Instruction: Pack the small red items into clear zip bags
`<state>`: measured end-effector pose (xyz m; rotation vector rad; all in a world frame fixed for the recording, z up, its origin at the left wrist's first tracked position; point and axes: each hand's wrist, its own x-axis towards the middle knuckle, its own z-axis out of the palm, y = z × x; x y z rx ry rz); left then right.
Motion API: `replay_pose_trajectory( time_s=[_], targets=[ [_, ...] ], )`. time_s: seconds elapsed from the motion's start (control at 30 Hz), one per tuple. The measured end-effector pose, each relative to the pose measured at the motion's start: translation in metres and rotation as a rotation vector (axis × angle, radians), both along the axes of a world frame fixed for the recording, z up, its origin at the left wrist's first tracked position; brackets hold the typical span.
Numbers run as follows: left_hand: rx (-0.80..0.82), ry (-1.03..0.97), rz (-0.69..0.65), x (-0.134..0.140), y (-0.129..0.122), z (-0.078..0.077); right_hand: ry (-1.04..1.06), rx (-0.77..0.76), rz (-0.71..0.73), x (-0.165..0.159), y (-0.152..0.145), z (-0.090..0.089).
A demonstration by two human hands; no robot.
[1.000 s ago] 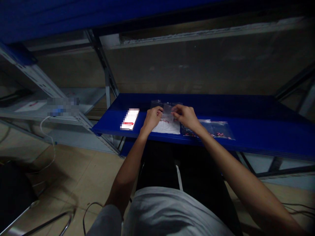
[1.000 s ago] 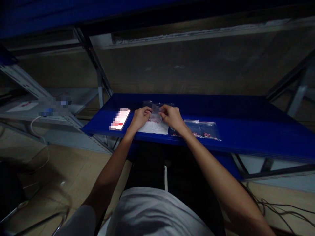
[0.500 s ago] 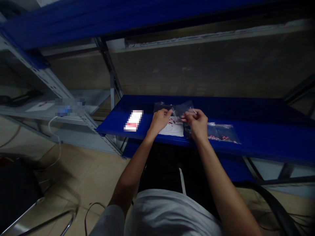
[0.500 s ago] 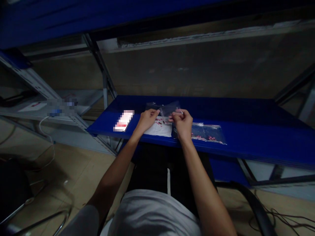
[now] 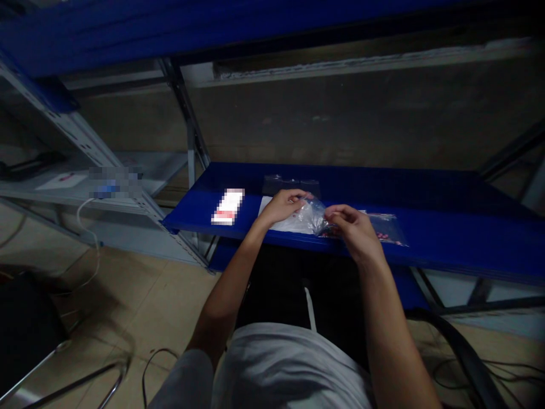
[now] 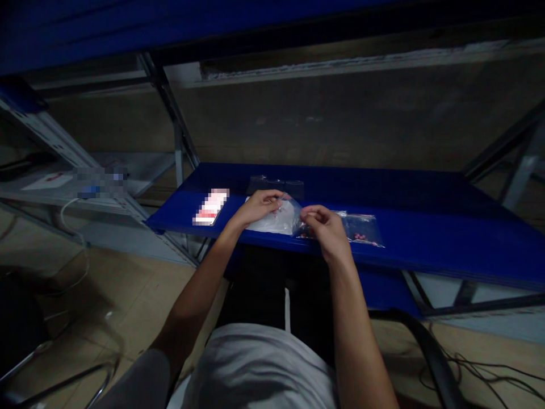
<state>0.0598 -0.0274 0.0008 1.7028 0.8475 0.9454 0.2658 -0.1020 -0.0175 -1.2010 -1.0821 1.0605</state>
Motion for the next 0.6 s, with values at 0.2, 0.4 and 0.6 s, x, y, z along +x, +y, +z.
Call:
replay_pose_trajectory(
  time_s=[0.2, 0.4, 0.6],
  targets=[
    [-0.146, -0.074, 0.123, 0.008, -0.009, 0.007, 0.079, -0.019, 0.028, 0.0, -0.002, -0.007],
    [-0.285, -0.067, -0.003, 0.011, -0.019, 0.003, 0.166, 0.014, -0.136, -0.009, 0.005, -0.011],
    [-0.189, -0.015, 0.131, 0.006, -0.012, -0.005, -0.001, 0.027, -0.083, -0.015, 0.027, -0.006]
  ],
)
